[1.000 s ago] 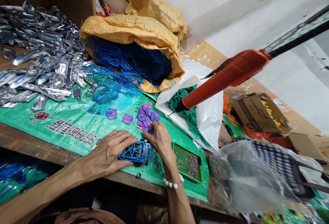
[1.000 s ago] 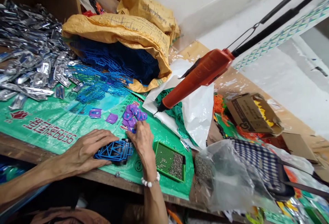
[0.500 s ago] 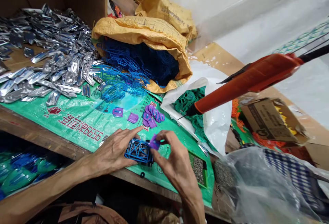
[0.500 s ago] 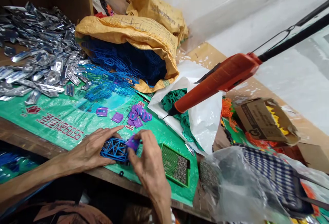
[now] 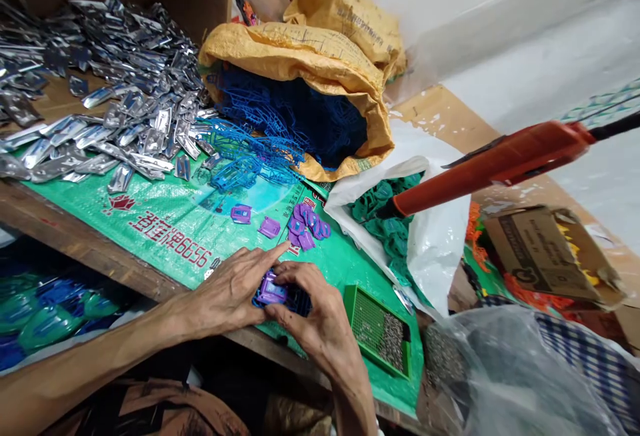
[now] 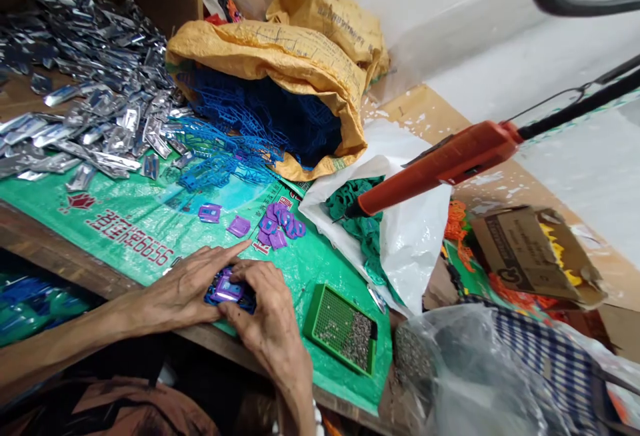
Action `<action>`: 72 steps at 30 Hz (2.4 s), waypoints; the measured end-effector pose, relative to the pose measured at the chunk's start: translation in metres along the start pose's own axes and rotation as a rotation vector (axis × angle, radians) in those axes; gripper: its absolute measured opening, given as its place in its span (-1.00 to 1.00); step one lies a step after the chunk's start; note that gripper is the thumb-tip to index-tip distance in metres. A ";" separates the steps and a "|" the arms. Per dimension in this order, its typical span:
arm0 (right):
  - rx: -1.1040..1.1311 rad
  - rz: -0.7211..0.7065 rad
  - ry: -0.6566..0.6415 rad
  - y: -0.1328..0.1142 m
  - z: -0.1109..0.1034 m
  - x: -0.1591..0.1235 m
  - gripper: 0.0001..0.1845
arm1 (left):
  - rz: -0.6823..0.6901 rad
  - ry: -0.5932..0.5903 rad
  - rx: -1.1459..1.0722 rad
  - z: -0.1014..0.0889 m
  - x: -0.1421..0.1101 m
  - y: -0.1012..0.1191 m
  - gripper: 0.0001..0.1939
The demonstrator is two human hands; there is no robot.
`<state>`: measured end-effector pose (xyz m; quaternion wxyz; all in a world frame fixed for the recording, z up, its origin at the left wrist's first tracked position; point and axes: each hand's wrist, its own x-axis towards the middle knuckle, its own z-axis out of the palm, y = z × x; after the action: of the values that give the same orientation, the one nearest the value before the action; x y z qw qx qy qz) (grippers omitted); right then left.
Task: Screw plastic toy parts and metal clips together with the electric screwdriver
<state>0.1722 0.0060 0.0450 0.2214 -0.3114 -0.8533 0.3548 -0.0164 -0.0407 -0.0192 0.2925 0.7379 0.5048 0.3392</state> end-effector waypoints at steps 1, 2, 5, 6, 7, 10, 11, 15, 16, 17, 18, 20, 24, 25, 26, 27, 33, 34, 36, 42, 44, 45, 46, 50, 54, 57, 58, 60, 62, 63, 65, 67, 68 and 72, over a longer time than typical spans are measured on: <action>0.016 0.008 0.007 0.001 0.000 0.000 -0.75 | 0.000 0.004 0.000 0.000 0.000 0.000 -0.02; 0.028 0.018 0.013 0.002 0.000 0.001 -0.75 | 0.000 0.010 0.000 0.001 0.000 0.000 -0.01; 0.053 0.036 0.025 0.003 0.001 0.001 -0.73 | 0.006 0.012 -0.007 0.001 -0.001 -0.001 0.01; 0.057 0.034 0.028 0.003 0.001 0.001 -0.72 | 0.007 0.008 -0.007 0.001 -0.001 -0.001 0.01; 0.061 0.032 0.031 0.002 0.001 0.001 -0.71 | 0.005 0.003 -0.005 0.001 -0.001 -0.001 -0.01; 0.085 0.041 0.046 0.002 0.002 0.001 -0.72 | -0.003 0.002 0.014 0.001 0.000 -0.001 -0.04; 0.104 0.046 0.058 0.003 0.002 0.001 -0.73 | 0.002 0.005 0.019 0.000 0.000 -0.001 -0.03; 0.172 0.064 0.107 0.007 0.007 -0.002 -0.74 | 0.041 0.006 0.045 -0.001 0.000 0.000 -0.03; 0.179 0.070 0.114 0.008 0.008 -0.003 -0.74 | 0.044 0.006 0.056 -0.002 0.000 0.000 -0.04; 0.183 0.075 0.120 0.008 0.008 -0.003 -0.74 | 0.043 0.006 0.065 -0.002 0.000 0.001 -0.05; 0.188 0.077 0.123 0.009 0.009 -0.004 -0.75 | 0.038 0.006 0.069 -0.003 0.000 0.001 -0.05; 0.200 0.075 0.127 0.009 0.008 -0.005 -0.77 | 0.024 0.004 0.073 -0.003 -0.001 0.001 -0.06; 0.202 0.066 0.144 0.007 0.007 -0.007 -0.79 | 0.017 -0.010 0.063 -0.002 -0.002 0.001 -0.07; 0.195 0.069 0.150 0.006 0.007 -0.008 -0.79 | 0.019 -0.012 0.062 -0.002 -0.002 0.001 -0.06; 0.188 0.070 0.156 0.006 0.008 -0.008 -0.79 | 0.020 -0.012 0.063 -0.001 -0.002 0.001 -0.06; 0.183 0.070 0.164 0.006 0.009 -0.008 -0.79 | 0.018 -0.010 0.066 -0.001 -0.002 0.000 -0.05; 0.183 0.045 0.172 0.007 0.010 -0.008 -0.81 | 0.011 -0.010 0.073 -0.001 -0.004 0.000 -0.05; 0.184 0.047 0.167 0.007 0.010 -0.007 -0.81 | 0.012 -0.011 0.073 -0.001 -0.005 0.000 -0.05; 0.186 0.053 0.159 0.007 0.009 -0.007 -0.82 | 0.013 -0.017 0.073 -0.002 -0.005 0.001 -0.06; 0.167 0.073 0.147 0.005 0.009 -0.007 -0.81 | 0.011 0.015 0.063 -0.002 -0.004 0.003 -0.12; 0.164 0.076 0.150 0.005 0.009 -0.007 -0.80 | 0.030 0.011 0.077 -0.002 -0.003 0.003 -0.12; 0.167 0.076 0.150 0.004 0.009 -0.008 -0.78 | 0.044 0.011 0.087 -0.002 -0.003 0.003 -0.12; 0.171 0.077 0.149 0.004 0.009 -0.008 -0.77 | 0.060 0.013 0.098 -0.003 -0.003 0.003 -0.11; 0.185 0.077 0.152 0.006 0.011 -0.009 -0.71 | 0.131 0.047 0.155 -0.009 -0.007 0.008 -0.12; 0.184 0.069 0.152 0.008 0.013 -0.008 -0.77 | 0.184 0.122 0.162 -0.016 -0.016 0.013 -0.26; 0.175 0.063 0.149 0.007 0.013 -0.008 -0.82 | 0.245 0.205 0.151 -0.017 -0.021 0.013 -0.47; 0.175 0.063 0.149 0.007 0.013 -0.008 -0.82 | 0.277 0.229 0.174 -0.016 -0.022 0.012 -0.52; 0.173 0.070 0.147 0.008 0.013 -0.008 -0.80 | 0.347 0.255 0.259 -0.016 -0.024 0.010 -0.55; 0.174 0.086 0.140 0.008 0.014 -0.009 -0.77 | 0.392 0.246 0.354 -0.016 -0.024 0.009 -0.56; 0.176 0.093 0.137 0.008 0.014 -0.009 -0.75 | 0.398 0.238 0.392 -0.018 -0.023 0.009 -0.58; 0.177 0.097 0.137 0.008 0.015 -0.009 -0.70 | 0.421 0.222 0.455 -0.021 -0.022 0.011 -0.63; 0.173 0.069 0.153 0.009 0.015 -0.010 -0.67 | 0.448 0.220 0.489 -0.024 -0.019 0.014 -0.67; 0.170 0.050 0.163 0.009 0.015 -0.011 -0.66 | 0.469 0.218 0.492 -0.025 -0.018 0.015 -0.69; 0.132 0.029 0.225 0.013 0.014 -0.024 -0.55 | 0.487 0.213 0.458 -0.025 -0.012 0.018 -0.76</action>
<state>0.1859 -0.0098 0.0220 0.3308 -0.3463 -0.7932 0.3762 -0.0295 -0.0552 0.0069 -0.0244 0.8435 0.4049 0.3522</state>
